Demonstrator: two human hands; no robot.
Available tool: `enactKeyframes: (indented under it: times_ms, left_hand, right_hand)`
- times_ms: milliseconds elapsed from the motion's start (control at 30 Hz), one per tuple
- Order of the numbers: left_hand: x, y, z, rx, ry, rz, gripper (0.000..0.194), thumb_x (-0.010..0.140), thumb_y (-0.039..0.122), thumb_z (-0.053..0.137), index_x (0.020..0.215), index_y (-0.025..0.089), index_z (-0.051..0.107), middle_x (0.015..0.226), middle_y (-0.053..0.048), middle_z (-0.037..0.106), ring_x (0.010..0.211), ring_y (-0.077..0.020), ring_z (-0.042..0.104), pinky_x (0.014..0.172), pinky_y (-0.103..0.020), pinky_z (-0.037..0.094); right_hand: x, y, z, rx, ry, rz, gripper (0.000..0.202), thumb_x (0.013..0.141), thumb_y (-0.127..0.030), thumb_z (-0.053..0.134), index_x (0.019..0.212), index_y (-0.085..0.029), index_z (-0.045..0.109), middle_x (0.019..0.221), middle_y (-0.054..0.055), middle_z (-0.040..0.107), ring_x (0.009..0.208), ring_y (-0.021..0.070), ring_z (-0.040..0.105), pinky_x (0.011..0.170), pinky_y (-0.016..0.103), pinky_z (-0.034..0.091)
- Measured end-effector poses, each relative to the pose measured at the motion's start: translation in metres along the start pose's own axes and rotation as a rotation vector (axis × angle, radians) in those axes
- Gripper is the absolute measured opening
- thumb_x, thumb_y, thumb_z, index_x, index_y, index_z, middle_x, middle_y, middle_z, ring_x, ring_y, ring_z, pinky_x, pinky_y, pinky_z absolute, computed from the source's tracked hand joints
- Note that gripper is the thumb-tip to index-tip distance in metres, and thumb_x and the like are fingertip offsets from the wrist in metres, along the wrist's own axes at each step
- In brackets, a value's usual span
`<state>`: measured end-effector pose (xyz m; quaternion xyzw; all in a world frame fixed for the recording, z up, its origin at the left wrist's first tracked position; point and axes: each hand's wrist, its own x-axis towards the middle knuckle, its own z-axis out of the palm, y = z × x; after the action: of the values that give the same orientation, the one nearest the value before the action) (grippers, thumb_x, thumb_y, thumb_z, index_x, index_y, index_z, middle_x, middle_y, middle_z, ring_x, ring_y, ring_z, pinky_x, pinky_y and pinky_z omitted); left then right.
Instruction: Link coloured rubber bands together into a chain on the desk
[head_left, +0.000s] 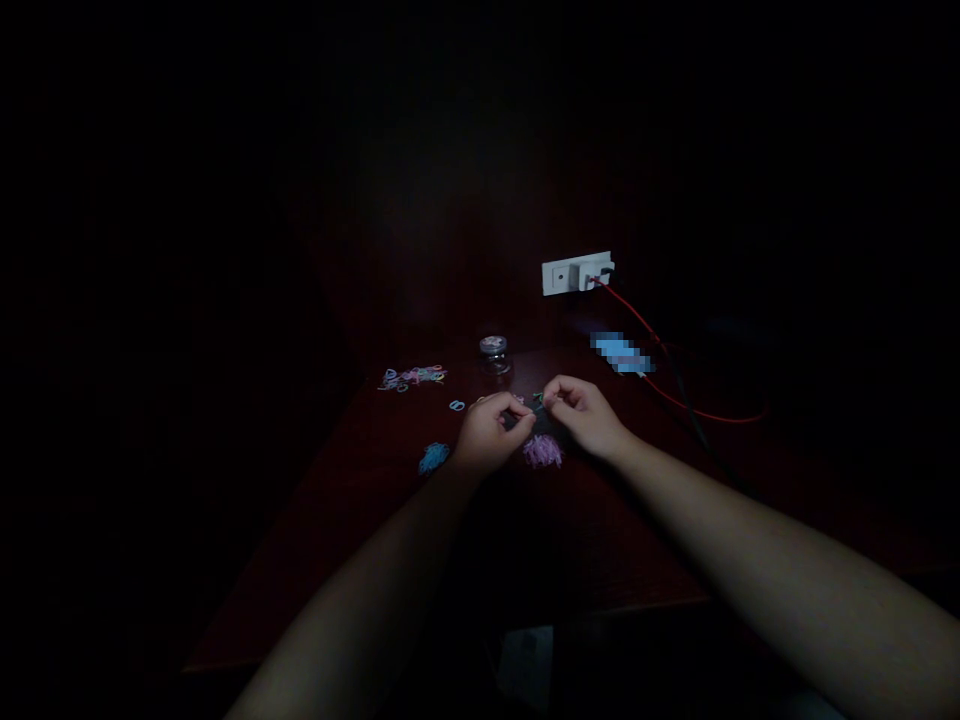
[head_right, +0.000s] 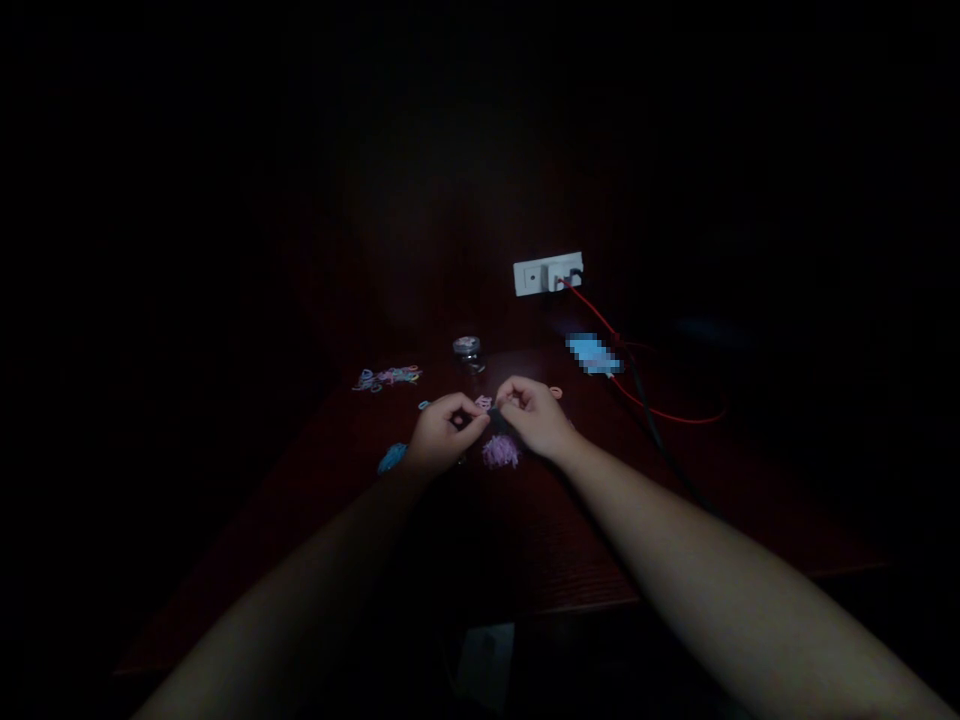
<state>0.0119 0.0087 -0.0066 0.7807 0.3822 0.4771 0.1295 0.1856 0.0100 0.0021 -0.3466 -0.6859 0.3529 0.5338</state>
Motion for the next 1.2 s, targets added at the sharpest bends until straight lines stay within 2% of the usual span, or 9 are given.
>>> enactKeyframes:
  times_ms: [133, 333, 433, 567, 733, 900, 1067, 1200]
  left_hand:
    - [0.000, 0.000, 0.001, -0.010, -0.012, -0.002, 0.008, 0.076, 0.024, 0.065, 0.071, 0.018, 0.063, 0.074, 0.000, 0.066, 0.068, -0.0125, 0.057, 0.061, -0.024, 0.043]
    - [-0.002, 0.001, 0.001, 0.005, 0.013, -0.018, 0.008, 0.077, 0.025, 0.064, 0.073, 0.018, 0.063, 0.073, -0.001, 0.066, 0.067, -0.0125, 0.057, 0.060, -0.024, 0.043]
    - [-0.003, 0.002, 0.000, -0.013, 0.027, -0.020, 0.007, 0.079, 0.025, 0.063, 0.080, 0.018, 0.064, 0.077, -0.001, 0.068, 0.070, -0.0132, 0.059, 0.063, -0.025, 0.045]
    - [-0.003, 0.002, 0.000, -0.053, 0.009, -0.016, 0.015, 0.080, 0.026, 0.063, 0.093, 0.019, 0.066, 0.087, -0.003, 0.070, 0.077, -0.0152, 0.063, 0.067, -0.026, 0.048]
    - [-0.003, 0.000, 0.002, -0.039, 0.026, -0.041, 0.012, 0.080, 0.028, 0.062, 0.084, 0.018, 0.067, 0.082, -0.003, 0.070, 0.070, -0.0138, 0.060, 0.062, -0.025, 0.046]
    - [-0.003, 0.000, 0.002, -0.007, 0.032, -0.046, 0.004, 0.076, 0.021, 0.063, 0.075, 0.017, 0.063, 0.071, 0.000, 0.064, 0.061, -0.0111, 0.051, 0.057, -0.023, 0.042]
    - [-0.004, 0.009, 0.003, -0.209, -0.029, -0.138, 0.005, 0.074, 0.015, 0.058, 0.070, 0.017, 0.056, 0.065, 0.003, 0.056, 0.056, -0.0088, 0.045, 0.052, -0.020, 0.037]
    - [-0.005, 0.013, 0.006, -0.382, -0.055, -0.202, 0.007, 0.074, 0.012, 0.055, 0.069, 0.017, 0.052, 0.062, 0.004, 0.051, 0.053, -0.0083, 0.044, 0.049, -0.019, 0.035]
  right_hand:
    - [0.000, 0.001, 0.001, 0.045, 0.025, 0.047, 0.014, 0.073, -0.029, 0.057, 0.069, -0.018, 0.050, 0.058, -0.004, 0.046, 0.051, 0.0096, 0.040, 0.050, 0.023, 0.030]
    - [-0.002, -0.001, 0.002, 0.020, -0.071, 0.030, 0.020, 0.078, -0.034, 0.058, 0.071, -0.017, 0.051, 0.059, -0.004, 0.046, 0.053, 0.0093, 0.039, 0.050, 0.023, 0.029]
    - [-0.002, -0.003, 0.002, -0.012, -0.087, -0.001, 0.023, 0.081, -0.037, 0.057, 0.074, -0.017, 0.053, 0.064, -0.002, 0.048, 0.056, 0.0101, 0.041, 0.053, 0.024, 0.032]
    - [-0.003, -0.005, 0.002, -0.057, -0.100, -0.032, 0.024, 0.084, -0.039, 0.056, 0.075, -0.017, 0.054, 0.066, -0.001, 0.051, 0.059, 0.0113, 0.044, 0.055, 0.024, 0.035]
    - [-0.005, -0.004, 0.002, -0.153, -0.126, -0.052, 0.021, 0.086, -0.036, 0.055, 0.077, -0.017, 0.054, 0.066, -0.001, 0.051, 0.059, 0.0115, 0.044, 0.056, 0.024, 0.036]
    - [-0.006, -0.003, 0.001, -0.260, -0.164, -0.114, 0.014, 0.086, -0.029, 0.053, 0.079, -0.017, 0.055, 0.069, 0.000, 0.053, 0.061, 0.0123, 0.045, 0.057, 0.025, 0.036]
    - [-0.008, -0.011, -0.002, -0.409, -0.207, -0.204, 0.006, 0.080, -0.019, 0.054, 0.074, -0.018, 0.052, 0.064, -0.002, 0.049, 0.059, 0.0112, 0.044, 0.056, 0.024, 0.034]
    - [-0.008, -0.018, -0.002, -0.506, -0.213, -0.256, 0.008, 0.072, -0.013, 0.055, 0.070, -0.018, 0.050, 0.064, -0.003, 0.050, 0.059, 0.0110, 0.045, 0.057, 0.024, 0.033]
